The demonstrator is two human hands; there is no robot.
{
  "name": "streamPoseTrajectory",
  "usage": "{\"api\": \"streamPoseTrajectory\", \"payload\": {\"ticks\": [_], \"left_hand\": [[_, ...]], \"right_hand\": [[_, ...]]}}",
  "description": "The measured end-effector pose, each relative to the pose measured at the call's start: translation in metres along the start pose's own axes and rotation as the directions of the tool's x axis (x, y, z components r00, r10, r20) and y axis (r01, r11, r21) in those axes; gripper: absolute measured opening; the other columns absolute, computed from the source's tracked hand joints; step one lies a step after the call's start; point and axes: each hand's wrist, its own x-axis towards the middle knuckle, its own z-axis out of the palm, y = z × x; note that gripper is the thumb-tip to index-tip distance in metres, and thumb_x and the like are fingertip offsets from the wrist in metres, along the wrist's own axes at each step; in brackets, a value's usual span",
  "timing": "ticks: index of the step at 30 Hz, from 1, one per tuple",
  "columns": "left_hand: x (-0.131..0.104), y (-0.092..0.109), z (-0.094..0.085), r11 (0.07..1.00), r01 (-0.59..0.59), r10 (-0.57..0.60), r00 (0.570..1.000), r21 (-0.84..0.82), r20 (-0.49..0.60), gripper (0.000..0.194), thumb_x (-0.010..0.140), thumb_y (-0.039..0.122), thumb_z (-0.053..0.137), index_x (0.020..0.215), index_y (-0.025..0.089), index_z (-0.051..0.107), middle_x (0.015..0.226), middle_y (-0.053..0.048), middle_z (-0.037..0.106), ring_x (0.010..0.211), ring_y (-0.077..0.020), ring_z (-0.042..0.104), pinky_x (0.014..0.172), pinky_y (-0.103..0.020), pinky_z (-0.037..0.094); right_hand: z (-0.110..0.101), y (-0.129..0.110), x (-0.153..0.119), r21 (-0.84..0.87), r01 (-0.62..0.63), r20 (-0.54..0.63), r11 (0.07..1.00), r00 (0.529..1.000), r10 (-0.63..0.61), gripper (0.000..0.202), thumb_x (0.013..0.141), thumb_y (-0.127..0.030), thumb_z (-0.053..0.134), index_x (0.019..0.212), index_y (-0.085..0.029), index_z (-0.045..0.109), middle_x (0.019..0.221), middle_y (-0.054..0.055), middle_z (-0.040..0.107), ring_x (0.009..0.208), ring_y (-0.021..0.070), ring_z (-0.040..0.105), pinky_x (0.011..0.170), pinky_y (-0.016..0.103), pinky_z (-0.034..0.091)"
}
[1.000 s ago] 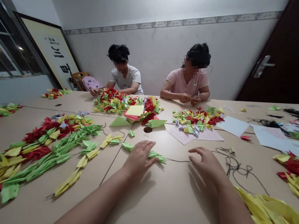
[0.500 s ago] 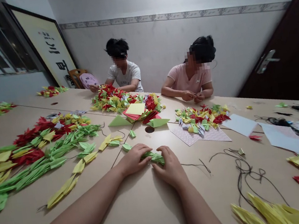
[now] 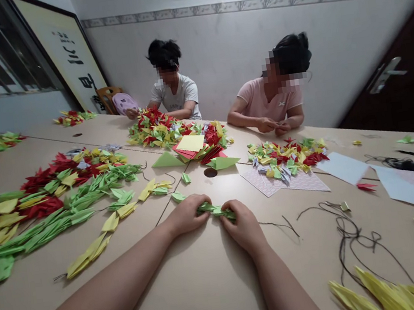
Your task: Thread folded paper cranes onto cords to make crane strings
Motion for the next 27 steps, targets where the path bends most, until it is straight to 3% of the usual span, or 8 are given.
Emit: {"api": "streamPoseTrajectory", "payload": {"ticks": [15, 27], "left_hand": [[0.0006, -0.0006, 0.0005, 0.996, 0.081, -0.081, 0.997, -0.024, 0.004, 0.014, 0.071, 0.020, 0.048, 0.085, 0.020, 0.047, 0.080, -0.001, 0.055, 0.076, -0.0172, 0.050, 0.068, -0.027, 0.040], [0.0018, -0.0029, 0.0038, 0.999, 0.041, -0.040, 0.999, -0.019, 0.024, 0.010, 0.079, 0.019, 0.040, 0.087, 0.018, 0.046, 0.086, -0.005, 0.056, 0.084, -0.0182, 0.050, 0.077, -0.030, 0.040]], "right_hand": [[0.0016, 0.0016, 0.0013, 0.078, 0.086, -0.098, 0.993, 0.992, -0.078, 0.007, 0.066, -0.015, 0.050, 0.071, -0.020, 0.050, 0.088, 0.004, 0.058, 0.085, 0.0166, 0.054, 0.076, 0.029, 0.041], [0.0003, 0.0005, 0.0003, 0.095, 0.095, -0.151, 0.991, 0.985, -0.080, 0.004, 0.068, -0.016, 0.050, 0.069, -0.019, 0.051, 0.087, 0.004, 0.057, 0.082, 0.0160, 0.054, 0.074, 0.029, 0.042]]}}
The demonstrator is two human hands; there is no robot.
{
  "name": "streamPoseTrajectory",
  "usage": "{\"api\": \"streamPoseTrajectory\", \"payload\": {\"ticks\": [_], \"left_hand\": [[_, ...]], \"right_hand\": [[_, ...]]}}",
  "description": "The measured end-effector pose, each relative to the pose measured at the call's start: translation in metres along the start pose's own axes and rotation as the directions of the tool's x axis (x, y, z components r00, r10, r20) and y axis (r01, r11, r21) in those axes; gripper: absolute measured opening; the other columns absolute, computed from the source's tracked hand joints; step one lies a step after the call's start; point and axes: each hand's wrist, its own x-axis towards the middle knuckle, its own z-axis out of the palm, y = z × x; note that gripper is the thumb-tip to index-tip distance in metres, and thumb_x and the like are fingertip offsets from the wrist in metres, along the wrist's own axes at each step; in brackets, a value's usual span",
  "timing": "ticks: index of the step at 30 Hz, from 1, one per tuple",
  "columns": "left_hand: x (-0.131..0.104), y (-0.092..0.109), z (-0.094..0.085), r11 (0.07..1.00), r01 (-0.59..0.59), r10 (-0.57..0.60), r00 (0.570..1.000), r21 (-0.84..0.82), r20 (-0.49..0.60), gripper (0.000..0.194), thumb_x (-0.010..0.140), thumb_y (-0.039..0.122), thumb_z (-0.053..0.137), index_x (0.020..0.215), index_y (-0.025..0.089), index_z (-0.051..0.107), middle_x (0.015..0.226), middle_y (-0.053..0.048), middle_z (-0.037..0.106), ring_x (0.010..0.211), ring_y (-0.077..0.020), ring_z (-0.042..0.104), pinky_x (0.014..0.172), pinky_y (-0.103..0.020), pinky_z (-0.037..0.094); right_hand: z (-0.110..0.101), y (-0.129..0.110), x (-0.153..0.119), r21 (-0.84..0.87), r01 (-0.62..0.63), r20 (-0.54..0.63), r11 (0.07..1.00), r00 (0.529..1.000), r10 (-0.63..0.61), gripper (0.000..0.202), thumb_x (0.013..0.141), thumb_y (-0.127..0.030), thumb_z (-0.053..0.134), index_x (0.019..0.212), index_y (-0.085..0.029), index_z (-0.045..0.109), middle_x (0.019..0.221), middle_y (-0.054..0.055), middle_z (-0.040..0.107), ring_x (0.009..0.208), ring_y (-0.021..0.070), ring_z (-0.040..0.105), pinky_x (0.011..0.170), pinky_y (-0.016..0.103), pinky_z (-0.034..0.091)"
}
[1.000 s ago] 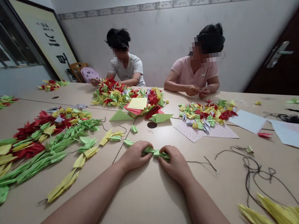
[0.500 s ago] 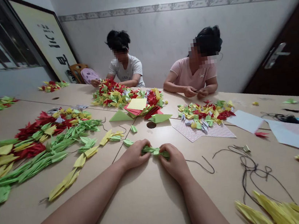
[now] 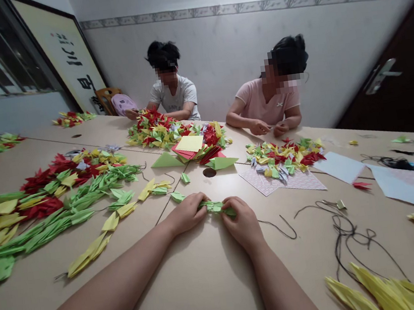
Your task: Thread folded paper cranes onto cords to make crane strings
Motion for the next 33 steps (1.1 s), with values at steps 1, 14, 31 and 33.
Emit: {"api": "streamPoseTrajectory", "payload": {"ticks": [1, 14, 31, 33], "left_hand": [[0.0001, -0.0002, 0.0005, 1.000, -0.007, 0.007, 1.000, 0.007, 0.001, 0.010, 0.079, 0.019, 0.040, 0.087, 0.018, 0.045, 0.087, -0.005, 0.055, 0.084, -0.0183, 0.050, 0.078, -0.031, 0.040], [-0.0004, 0.0017, 0.0010, 0.992, 0.018, -0.017, 1.000, 0.126, -0.009, 0.008, 0.080, 0.016, 0.041, 0.087, 0.016, 0.044, 0.093, -0.007, 0.046, 0.092, -0.0199, 0.042, 0.087, -0.035, 0.037], [-0.0017, 0.0025, 0.0015, 0.989, -0.039, 0.041, 0.999, 0.144, -0.008, 0.015, 0.080, 0.016, 0.039, 0.094, 0.017, 0.046, 0.095, -0.006, 0.052, 0.092, -0.0196, 0.044, 0.086, -0.034, 0.036], [-0.0020, 0.0023, 0.0016, 0.990, -0.041, 0.041, 0.999, 0.136, -0.001, 0.019, 0.080, 0.016, 0.039, 0.097, 0.016, 0.046, 0.097, -0.007, 0.052, 0.094, -0.0198, 0.044, 0.088, -0.034, 0.036]], "right_hand": [[0.0000, 0.0001, -0.0001, -0.002, -0.001, -0.003, 1.000, 1.000, 0.001, 0.003, 0.068, -0.016, 0.051, 0.069, -0.019, 0.051, 0.087, 0.004, 0.058, 0.082, 0.0159, 0.054, 0.074, 0.029, 0.042], [0.0018, 0.0023, 0.0009, -0.017, -0.012, -0.045, 1.000, 0.999, 0.011, 0.002, 0.068, -0.018, 0.052, 0.067, -0.019, 0.051, 0.086, 0.004, 0.057, 0.081, 0.0159, 0.054, 0.072, 0.029, 0.043], [0.0076, 0.0002, 0.0042, -0.014, -0.004, 0.070, 1.000, 0.998, 0.005, 0.002, 0.069, -0.019, 0.051, 0.071, -0.020, 0.051, 0.084, 0.003, 0.058, 0.079, 0.0159, 0.053, 0.070, 0.028, 0.042], [0.0080, -0.0001, 0.0047, -0.037, -0.018, 0.083, 0.999, 0.996, 0.021, 0.004, 0.070, -0.021, 0.051, 0.073, -0.020, 0.052, 0.083, 0.003, 0.058, 0.077, 0.0161, 0.053, 0.068, 0.028, 0.041]]}}
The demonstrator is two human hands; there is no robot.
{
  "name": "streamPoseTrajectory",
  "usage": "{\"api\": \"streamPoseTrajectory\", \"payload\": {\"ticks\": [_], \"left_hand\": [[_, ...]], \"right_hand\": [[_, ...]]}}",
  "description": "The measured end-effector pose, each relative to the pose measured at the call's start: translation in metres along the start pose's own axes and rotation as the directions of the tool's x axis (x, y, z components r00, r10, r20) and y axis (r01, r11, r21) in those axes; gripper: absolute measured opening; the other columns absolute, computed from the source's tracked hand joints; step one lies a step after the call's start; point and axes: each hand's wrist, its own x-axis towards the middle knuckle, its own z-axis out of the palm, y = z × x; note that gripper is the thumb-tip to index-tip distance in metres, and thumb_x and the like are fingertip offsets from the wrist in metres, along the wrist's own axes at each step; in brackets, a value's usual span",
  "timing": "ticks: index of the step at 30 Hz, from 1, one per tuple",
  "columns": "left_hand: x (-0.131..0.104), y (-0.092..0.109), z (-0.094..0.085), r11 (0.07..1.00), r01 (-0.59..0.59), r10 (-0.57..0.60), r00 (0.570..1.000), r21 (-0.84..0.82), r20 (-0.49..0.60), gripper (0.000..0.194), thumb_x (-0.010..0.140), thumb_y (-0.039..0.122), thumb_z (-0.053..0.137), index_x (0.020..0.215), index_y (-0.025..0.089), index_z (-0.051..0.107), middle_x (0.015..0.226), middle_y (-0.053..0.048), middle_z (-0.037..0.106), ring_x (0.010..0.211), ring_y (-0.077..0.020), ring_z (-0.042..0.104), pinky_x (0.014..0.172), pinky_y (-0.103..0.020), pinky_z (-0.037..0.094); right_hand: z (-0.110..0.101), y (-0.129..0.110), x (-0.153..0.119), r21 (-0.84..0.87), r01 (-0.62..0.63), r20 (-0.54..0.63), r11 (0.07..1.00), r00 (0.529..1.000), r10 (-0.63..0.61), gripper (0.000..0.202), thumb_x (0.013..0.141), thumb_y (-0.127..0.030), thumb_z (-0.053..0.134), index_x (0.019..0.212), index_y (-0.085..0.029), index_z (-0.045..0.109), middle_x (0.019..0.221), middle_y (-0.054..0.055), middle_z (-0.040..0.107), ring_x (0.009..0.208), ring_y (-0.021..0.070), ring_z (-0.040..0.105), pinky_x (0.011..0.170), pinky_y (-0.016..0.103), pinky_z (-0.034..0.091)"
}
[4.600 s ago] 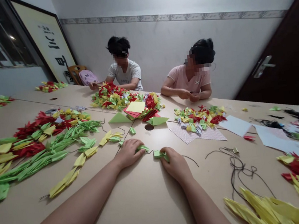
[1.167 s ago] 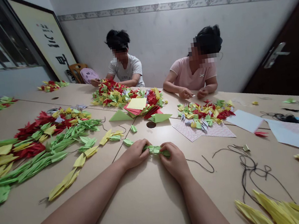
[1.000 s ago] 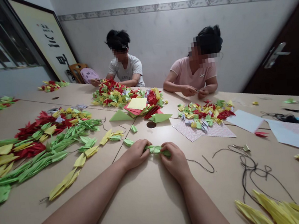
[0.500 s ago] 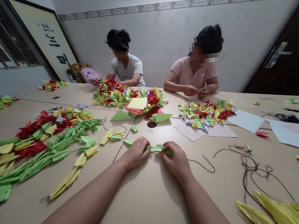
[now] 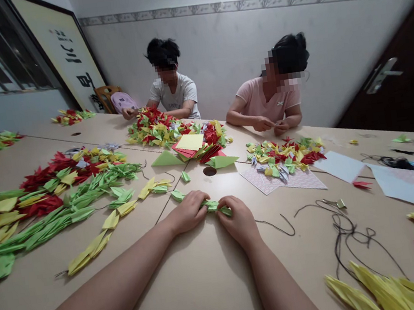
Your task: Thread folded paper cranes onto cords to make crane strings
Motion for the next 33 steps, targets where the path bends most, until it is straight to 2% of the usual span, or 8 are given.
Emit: {"api": "streamPoseTrajectory", "payload": {"ticks": [6, 10, 13, 17, 20, 24, 28, 33], "left_hand": [[-0.002, 0.001, -0.003, 1.000, -0.021, 0.021, 0.999, -0.011, 0.037, 0.022, 0.080, 0.017, 0.041, 0.100, 0.018, 0.050, 0.098, -0.006, 0.051, 0.097, -0.0204, 0.043, 0.090, -0.035, 0.034], [-0.003, 0.002, -0.006, 0.999, -0.039, 0.041, 0.998, -0.029, 0.054, 0.026, 0.078, 0.029, 0.050, 0.102, 0.019, 0.050, 0.100, -0.006, 0.050, 0.099, -0.0216, 0.042, 0.090, -0.036, 0.034], [-0.002, 0.001, -0.007, 0.998, -0.038, 0.040, 0.998, -0.047, 0.055, 0.027, 0.082, 0.037, 0.047, 0.102, 0.020, 0.051, 0.101, -0.006, 0.051, 0.100, -0.0207, 0.043, 0.090, -0.034, 0.034], [-0.001, 0.000, -0.007, 0.998, -0.048, 0.051, 0.997, -0.050, 0.055, 0.025, 0.084, 0.037, 0.044, 0.100, 0.019, 0.051, 0.100, -0.006, 0.052, 0.098, -0.0196, 0.045, 0.088, -0.033, 0.035], [-0.001, -0.001, -0.007, 0.997, -0.047, 0.049, 0.998, -0.053, 0.047, 0.025, 0.085, 0.037, 0.043, 0.100, 0.018, 0.050, 0.100, -0.006, 0.053, 0.097, -0.0193, 0.045, 0.088, -0.033, 0.035], [-0.001, -0.003, -0.005, 0.997, -0.057, 0.059, 0.998, -0.053, 0.033, 0.026, 0.085, 0.036, 0.043, 0.101, 0.018, 0.050, 0.102, -0.006, 0.053, 0.099, -0.0190, 0.045, 0.088, -0.032, 0.035], [-0.001, -0.005, -0.003, 0.997, -0.059, 0.060, 0.998, -0.057, 0.026, 0.026, 0.086, 0.036, 0.041, 0.102, 0.018, 0.049, 0.102, -0.006, 0.053, 0.099, -0.0189, 0.045, 0.089, -0.032, 0.035], [-0.001, -0.005, -0.003, 0.998, -0.058, 0.059, 0.998, -0.039, 0.032, 0.025, 0.085, 0.036, 0.042, 0.101, 0.018, 0.049, 0.102, -0.006, 0.052, 0.099, -0.0192, 0.045, 0.089, -0.032, 0.035]], "right_hand": [[0.001, -0.004, 0.001, -0.068, -0.030, 0.013, 0.997, 0.999, 0.031, 0.009, 0.072, -0.027, 0.052, 0.077, -0.020, 0.054, 0.078, 0.003, 0.058, 0.070, 0.0155, 0.051, 0.062, 0.026, 0.040], [0.001, -0.007, 0.001, -0.114, -0.077, 0.028, 0.990, 0.996, 0.081, 0.011, 0.071, -0.028, 0.052, 0.079, -0.021, 0.053, 0.076, 0.001, 0.057, 0.066, 0.0147, 0.050, 0.060, 0.026, 0.039], [0.000, -0.007, -0.001, -0.099, -0.102, 0.034, 0.990, 0.994, 0.106, 0.015, 0.070, -0.031, 0.052, 0.081, -0.020, 0.051, 0.074, 0.000, 0.056, 0.066, 0.0146, 0.051, 0.060, 0.026, 0.040], [-0.001, -0.003, -0.003, -0.083, -0.114, 0.012, 0.990, 0.993, 0.115, 0.014, 0.070, -0.029, 0.051, 0.081, -0.019, 0.051, 0.073, 0.001, 0.055, 0.067, 0.0153, 0.051, 0.060, 0.026, 0.040], [-0.001, 0.002, -0.004, -0.143, -0.079, -0.026, 0.987, 0.997, 0.076, 0.013, 0.069, -0.024, 0.049, 0.080, -0.019, 0.053, 0.077, 0.003, 0.056, 0.073, 0.0171, 0.051, 0.066, 0.029, 0.041], [0.000, 0.006, -0.004, -0.231, -0.021, -0.016, 0.973, 1.000, 0.017, 0.013, 0.072, -0.024, 0.048, 0.076, -0.019, 0.059, 0.080, 0.005, 0.056, 0.078, 0.0188, 0.050, 0.073, 0.033, 0.040], [0.000, 0.007, -0.003, -0.251, -0.036, -0.040, 0.967, 0.999, 0.027, 0.015, 0.073, -0.030, 0.051, 0.072, -0.020, 0.062, 0.080, 0.005, 0.058, 0.077, 0.0194, 0.050, 0.074, 0.035, 0.040], [-0.001, 0.007, -0.003, -0.221, -0.051, -0.027, 0.974, 0.999, 0.046, 0.013, 0.072, -0.024, 0.049, 0.066, -0.019, 0.060, 0.080, 0.005, 0.056, 0.078, 0.0181, 0.051, 0.075, 0.033, 0.040]]}}
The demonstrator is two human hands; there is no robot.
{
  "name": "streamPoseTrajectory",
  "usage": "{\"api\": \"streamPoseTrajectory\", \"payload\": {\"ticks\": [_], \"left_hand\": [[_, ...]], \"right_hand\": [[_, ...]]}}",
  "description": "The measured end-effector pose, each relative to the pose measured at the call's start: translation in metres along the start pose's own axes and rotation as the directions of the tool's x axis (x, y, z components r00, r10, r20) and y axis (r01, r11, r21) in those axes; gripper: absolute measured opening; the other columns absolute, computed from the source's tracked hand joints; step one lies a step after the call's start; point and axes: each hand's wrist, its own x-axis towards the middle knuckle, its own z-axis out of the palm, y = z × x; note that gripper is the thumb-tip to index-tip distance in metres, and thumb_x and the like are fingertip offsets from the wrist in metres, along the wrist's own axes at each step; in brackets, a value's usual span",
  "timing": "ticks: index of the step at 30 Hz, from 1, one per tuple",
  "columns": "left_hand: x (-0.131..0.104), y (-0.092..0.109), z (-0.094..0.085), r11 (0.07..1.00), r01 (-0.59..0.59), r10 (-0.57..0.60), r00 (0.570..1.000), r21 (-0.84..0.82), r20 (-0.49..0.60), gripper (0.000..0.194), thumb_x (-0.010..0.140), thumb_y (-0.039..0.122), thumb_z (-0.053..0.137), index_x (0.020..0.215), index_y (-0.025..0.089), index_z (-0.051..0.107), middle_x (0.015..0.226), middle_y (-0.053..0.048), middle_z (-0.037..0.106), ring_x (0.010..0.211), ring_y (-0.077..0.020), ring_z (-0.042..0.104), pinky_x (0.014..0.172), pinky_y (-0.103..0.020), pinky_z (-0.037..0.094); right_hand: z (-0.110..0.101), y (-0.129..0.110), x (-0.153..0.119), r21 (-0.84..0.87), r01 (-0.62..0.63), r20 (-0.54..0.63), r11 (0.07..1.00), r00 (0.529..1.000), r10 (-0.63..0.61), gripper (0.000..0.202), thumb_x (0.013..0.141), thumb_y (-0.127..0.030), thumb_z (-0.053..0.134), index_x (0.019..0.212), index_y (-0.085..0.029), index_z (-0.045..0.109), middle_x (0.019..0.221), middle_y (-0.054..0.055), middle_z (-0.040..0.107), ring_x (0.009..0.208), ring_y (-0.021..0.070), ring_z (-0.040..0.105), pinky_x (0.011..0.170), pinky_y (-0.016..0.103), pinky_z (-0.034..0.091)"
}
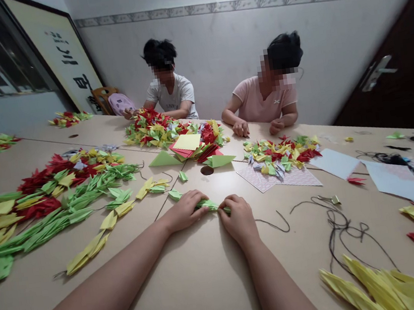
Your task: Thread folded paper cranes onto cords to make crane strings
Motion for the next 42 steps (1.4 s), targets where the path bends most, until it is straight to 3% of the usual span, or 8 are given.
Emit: {"api": "streamPoseTrajectory", "payload": {"ticks": [15, 20, 26, 31, 34, 38, 42], "left_hand": [[-0.001, 0.003, 0.000, 1.000, -0.007, 0.008, 1.000, 0.028, -0.023, 0.021, 0.081, 0.030, 0.047, 0.098, 0.018, 0.050, 0.101, -0.007, 0.052, 0.099, -0.0200, 0.044, 0.090, -0.033, 0.034], [-0.001, 0.005, -0.001, 0.996, -0.017, 0.023, 0.998, 0.090, -0.065, 0.026, 0.075, 0.024, 0.051, 0.101, 0.017, 0.051, 0.102, -0.007, 0.053, 0.101, -0.0211, 0.043, 0.092, -0.034, 0.032], [0.001, 0.011, 0.001, 0.995, -0.032, 0.038, 0.997, 0.092, -0.064, 0.031, 0.080, 0.039, 0.049, 0.102, 0.018, 0.053, 0.102, -0.007, 0.056, 0.099, -0.0214, 0.046, 0.089, -0.036, 0.032], [0.001, 0.012, 0.000, 0.999, -0.004, 0.006, 0.998, 0.038, -0.055, 0.024, 0.081, 0.035, 0.049, 0.098, 0.019, 0.054, 0.099, -0.005, 0.058, 0.096, -0.0198, 0.049, 0.086, -0.034, 0.034], [0.000, 0.011, -0.001, 1.000, 0.009, -0.008, 0.998, 0.022, -0.062, 0.024, 0.077, 0.031, 0.053, 0.097, 0.018, 0.054, 0.098, -0.004, 0.059, 0.097, -0.0195, 0.049, 0.086, -0.033, 0.035], [0.000, 0.010, -0.001, 1.000, 0.010, -0.010, 0.998, 0.004, -0.068, 0.027, 0.080, 0.039, 0.050, 0.097, 0.019, 0.055, 0.096, -0.004, 0.059, 0.095, -0.0195, 0.050, 0.086, -0.033, 0.035], [0.001, 0.010, 0.000, 1.000, 0.016, -0.015, 0.998, 0.006, -0.057, 0.026, 0.081, 0.039, 0.047, 0.095, 0.019, 0.056, 0.094, -0.004, 0.059, 0.093, -0.0194, 0.051, 0.084, -0.033, 0.036]], "right_hand": [[-0.001, 0.001, 0.000, 0.058, -0.017, -0.007, 0.998, 1.000, 0.018, 0.008, 0.071, -0.021, 0.045, 0.063, -0.020, 0.048, 0.075, 0.004, 0.053, 0.075, 0.0178, 0.050, 0.071, 0.031, 0.039], [-0.001, 0.000, 0.000, 0.077, 0.007, 0.041, 0.997, 0.999, -0.011, 0.005, 0.070, -0.019, 0.046, 0.068, -0.020, 0.050, 0.075, 0.002, 0.056, 0.076, 0.0176, 0.049, 0.072, 0.030, 0.038], [-0.002, -0.002, -0.001, 0.099, 0.037, 0.064, 0.994, 0.997, -0.044, 0.005, 0.071, -0.018, 0.045, 0.068, -0.020, 0.050, 0.076, 0.002, 0.057, 0.076, 0.0172, 0.049, 0.071, 0.030, 0.037], [-0.002, -0.004, -0.001, 0.122, 0.020, 0.051, 0.992, 0.998, -0.027, 0.007, 0.072, -0.021, 0.046, 0.068, -0.019, 0.051, 0.077, 0.003, 0.057, 0.077, 0.0170, 0.050, 0.073, 0.031, 0.039], [-0.006, -0.003, 0.000, 0.168, -0.019, 0.044, 0.986, 0.999, 0.011, 0.012, 0.073, -0.029, 0.049, 0.074, -0.018, 0.054, 0.081, 0.004, 0.058, 0.077, 0.0167, 0.052, 0.072, 0.031, 0.041], [-0.020, 0.000, 0.004, 0.260, -0.154, -0.005, 0.953, 0.987, 0.161, 0.027, 0.077, -0.041, 0.045, 0.084, -0.018, 0.056, 0.090, 0.005, 0.057, 0.079, 0.0164, 0.053, 0.068, 0.028, 0.043], [-0.035, 0.004, 0.003, 0.218, -0.191, 0.145, 0.957, 0.976, 0.162, 0.027, 0.074, -0.043, 0.047, 0.088, -0.020, 0.053, 0.090, 0.004, 0.056, 0.079, 0.0167, 0.054, 0.065, 0.028, 0.044]]}}
